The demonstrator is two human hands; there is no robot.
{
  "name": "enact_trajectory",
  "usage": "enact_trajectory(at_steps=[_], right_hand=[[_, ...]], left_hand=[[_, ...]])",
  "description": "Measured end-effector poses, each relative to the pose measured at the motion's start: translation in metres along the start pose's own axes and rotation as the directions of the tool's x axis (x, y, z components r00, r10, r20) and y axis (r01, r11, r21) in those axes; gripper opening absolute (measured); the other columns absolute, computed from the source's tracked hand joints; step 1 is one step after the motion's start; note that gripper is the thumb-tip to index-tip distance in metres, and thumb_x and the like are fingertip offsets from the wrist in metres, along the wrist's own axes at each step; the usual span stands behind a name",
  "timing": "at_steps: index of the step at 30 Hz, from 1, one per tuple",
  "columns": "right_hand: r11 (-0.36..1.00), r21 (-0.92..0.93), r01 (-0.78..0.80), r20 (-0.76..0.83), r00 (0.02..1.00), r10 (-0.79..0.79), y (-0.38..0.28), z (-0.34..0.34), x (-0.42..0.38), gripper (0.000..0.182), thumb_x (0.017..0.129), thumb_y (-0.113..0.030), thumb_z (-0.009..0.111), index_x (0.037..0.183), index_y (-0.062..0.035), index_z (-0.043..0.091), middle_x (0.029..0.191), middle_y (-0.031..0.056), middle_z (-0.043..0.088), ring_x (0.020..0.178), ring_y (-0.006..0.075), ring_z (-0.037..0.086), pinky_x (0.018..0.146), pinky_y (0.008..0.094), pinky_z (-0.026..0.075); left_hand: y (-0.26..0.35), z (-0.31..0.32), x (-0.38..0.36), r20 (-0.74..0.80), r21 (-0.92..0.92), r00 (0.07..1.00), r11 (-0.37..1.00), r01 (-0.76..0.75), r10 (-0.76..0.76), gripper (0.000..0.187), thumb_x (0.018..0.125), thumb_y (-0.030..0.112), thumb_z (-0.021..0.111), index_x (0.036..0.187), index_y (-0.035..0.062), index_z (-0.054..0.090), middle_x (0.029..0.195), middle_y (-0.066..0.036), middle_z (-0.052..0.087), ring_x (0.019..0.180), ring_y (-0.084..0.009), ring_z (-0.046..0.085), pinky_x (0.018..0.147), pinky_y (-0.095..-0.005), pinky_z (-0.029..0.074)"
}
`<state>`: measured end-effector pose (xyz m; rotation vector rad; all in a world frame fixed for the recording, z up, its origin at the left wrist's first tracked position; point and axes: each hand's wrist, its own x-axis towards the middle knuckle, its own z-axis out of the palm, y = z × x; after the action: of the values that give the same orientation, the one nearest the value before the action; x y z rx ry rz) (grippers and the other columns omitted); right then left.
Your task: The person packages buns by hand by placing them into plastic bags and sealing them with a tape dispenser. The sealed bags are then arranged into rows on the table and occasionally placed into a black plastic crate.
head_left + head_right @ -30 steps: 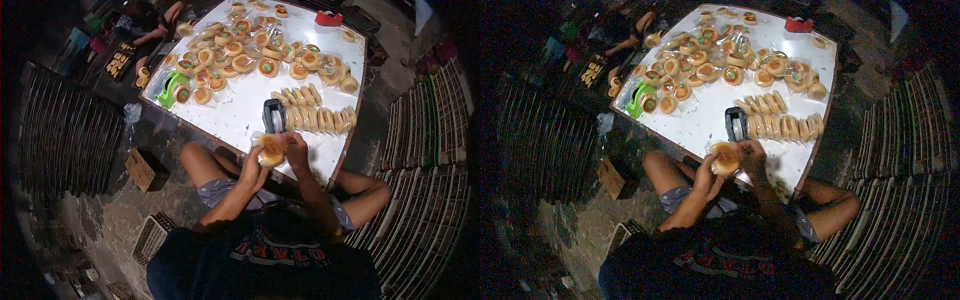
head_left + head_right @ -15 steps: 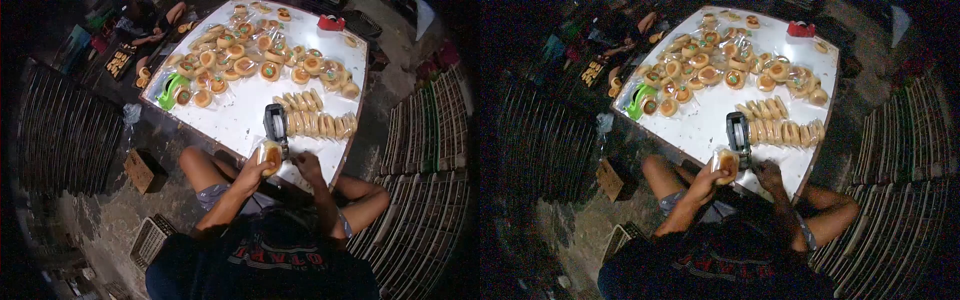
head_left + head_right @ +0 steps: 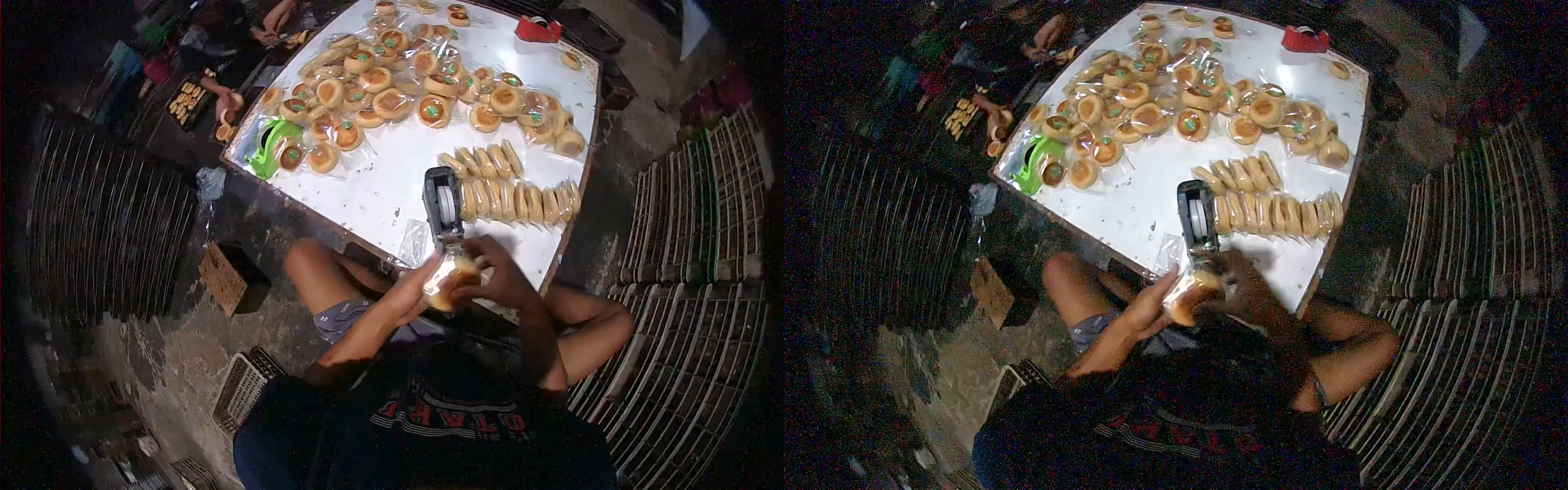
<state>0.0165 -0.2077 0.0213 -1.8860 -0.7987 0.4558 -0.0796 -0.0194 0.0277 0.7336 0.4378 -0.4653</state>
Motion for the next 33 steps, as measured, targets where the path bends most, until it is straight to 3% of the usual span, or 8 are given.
enact_trajectory(at_steps=[3, 6, 12, 16, 20, 25, 31, 33], right_hand=[[0.939, -0.123, 0.321, 0.055, 0.947, -0.317, -0.011, -0.010, 0.015, 0.058, 0.065, -0.033, 0.087, 0.108, -0.0029, 0.062, 0.099, 0.0076, 0.061, 0.088, 0.0192, 0.059, 0.079, 0.0335, 0.049], [0.984, 0.140, -0.113, 0.132, 0.987, 0.095, -0.022, -0.053, 0.043, 0.047, 0.077, -0.034, 0.078, 0.108, -0.0025, 0.061, 0.103, 0.0129, 0.066, 0.095, 0.0251, 0.064, 0.086, 0.0380, 0.051], [0.968, -0.249, -0.003, -0.861, 0.458, -0.220, 0.099, -0.082, 0.135, 0.050, 0.089, -0.032, 0.064, 0.123, 0.0000, 0.047, 0.107, 0.0264, 0.059, 0.099, 0.0408, 0.060, 0.083, 0.0464, 0.049], [0.823, -0.510, -0.250, -0.554, 0.827, -0.092, 0.185, -0.100, 0.144, 0.042, 0.083, -0.018, 0.062, 0.119, 0.0000, 0.050, 0.106, 0.0228, 0.058, 0.102, 0.0422, 0.056, 0.085, 0.0456, 0.048], [0.890, -0.383, -0.249, -0.646, 0.761, -0.065, 0.156, -0.099, 0.132, 0.037, 0.078, -0.016, 0.068, 0.109, -0.0012, 0.054, 0.101, 0.0203, 0.059, 0.097, 0.0405, 0.057, 0.082, 0.0449, 0.048], [0.974, -0.161, -0.162, -0.653, 0.757, 0.017, 0.114, -0.079, 0.100, 0.032, 0.083, -0.018, 0.069, 0.107, -0.0015, 0.056, 0.101, 0.0151, 0.061, 0.092, 0.0307, 0.061, 0.080, 0.0400, 0.049], [0.703, 0.708, 0.067, -0.457, 0.803, 0.383, 0.090, -0.045, 0.083, 0.038, 0.090, -0.021, 0.066, 0.119, 0.0007, 0.054, 0.104, 0.0133, 0.065, 0.096, 0.0204, 0.062, 0.085, 0.0313, 0.050], [0.948, 0.307, 0.087, -0.584, 0.803, 0.116, 0.068, -0.034, 0.072, 0.035, 0.091, -0.020, 0.065, 0.118, -0.0001, 0.055, 0.104, 0.0130, 0.065, 0.097, 0.0210, 0.063, 0.086, 0.0320, 0.050]], left_hand=[[-0.004, -0.011, 0.017, 0.042, -0.068, 0.999, 0.998, 0.000, 0.003, 0.050, 0.100, 0.040, 0.041, 0.128, -0.0010, 0.051, 0.113, -0.012, 0.063, 0.096, -0.0216, 0.063, 0.085, -0.0369, 0.053], [0.014, -0.006, 0.031, -0.002, 0.031, 0.991, 0.990, -0.137, 0.137, 0.050, 0.099, 0.036, 0.041, 0.132, -0.0025, 0.047, 0.119, -0.014, 0.061, 0.110, -0.0240, 0.058, 0.096, -0.0415, 0.045], [0.078, 0.003, 0.090, -0.081, 0.451, 0.899, 0.820, -0.352, 0.431, 0.042, 0.097, 0.032, 0.054, 0.124, -0.0004, 0.054, 0.117, -0.012, 0.062, 0.108, -0.0199, 0.057, 0.092, -0.0324, 0.044], [0.141, -0.009, 0.190, 0.061, 0.898, 0.759, 0.296, -0.324, 0.648, 0.058, 0.087, 0.041, 0.067, 0.120, -0.0052, 0.056, 0.119, -0.020, 0.061, 0.111, -0.0286, 0.059, 0.094, -0.0371, 0.047], [0.193, -0.064, 0.325, 0.104, 0.966, 0.630, -0.229, 0.121, 0.769, 0.086, 0.070, 0.051, 0.077, 0.128, -0.0032, 0.043, 0.121, -0.025, 0.051, 0.116, -0.0399, 0.050, 0.093, -0.0497, 0.043], [0.194, -0.096, 0.376, -0.098, 0.979, 0.594, -0.030, 0.202, 0.798, 0.089, 0.065, 0.044, 0.080, 0.131, -0.0027, 0.041, 0.121, -0.022, 0.051, 0.112, -0.0404, 0.051, 0.093, -0.0495, 0.043], [0.145, 0.030, 0.183, 0.604, 0.776, 0.673, -0.509, -0.373, 0.427, 0.109, 0.055, 0.032, 0.088, 0.142, 0.0013, 0.031, 0.134, -0.025, 0.041, 0.124, -0.0438, 0.040, 0.103, -0.0485, 0.035], [0.113, 0.031, 0.131, 0.546, 0.836, 0.696, -0.258, -0.484, 0.466, 0.114, 0.059, 0.035, 0.088, 0.148, 0.0057, 0.023, 0.140, -0.022, 0.037, 0.130, -0.0386, 0.036, 0.107, -0.0463, 0.033]])
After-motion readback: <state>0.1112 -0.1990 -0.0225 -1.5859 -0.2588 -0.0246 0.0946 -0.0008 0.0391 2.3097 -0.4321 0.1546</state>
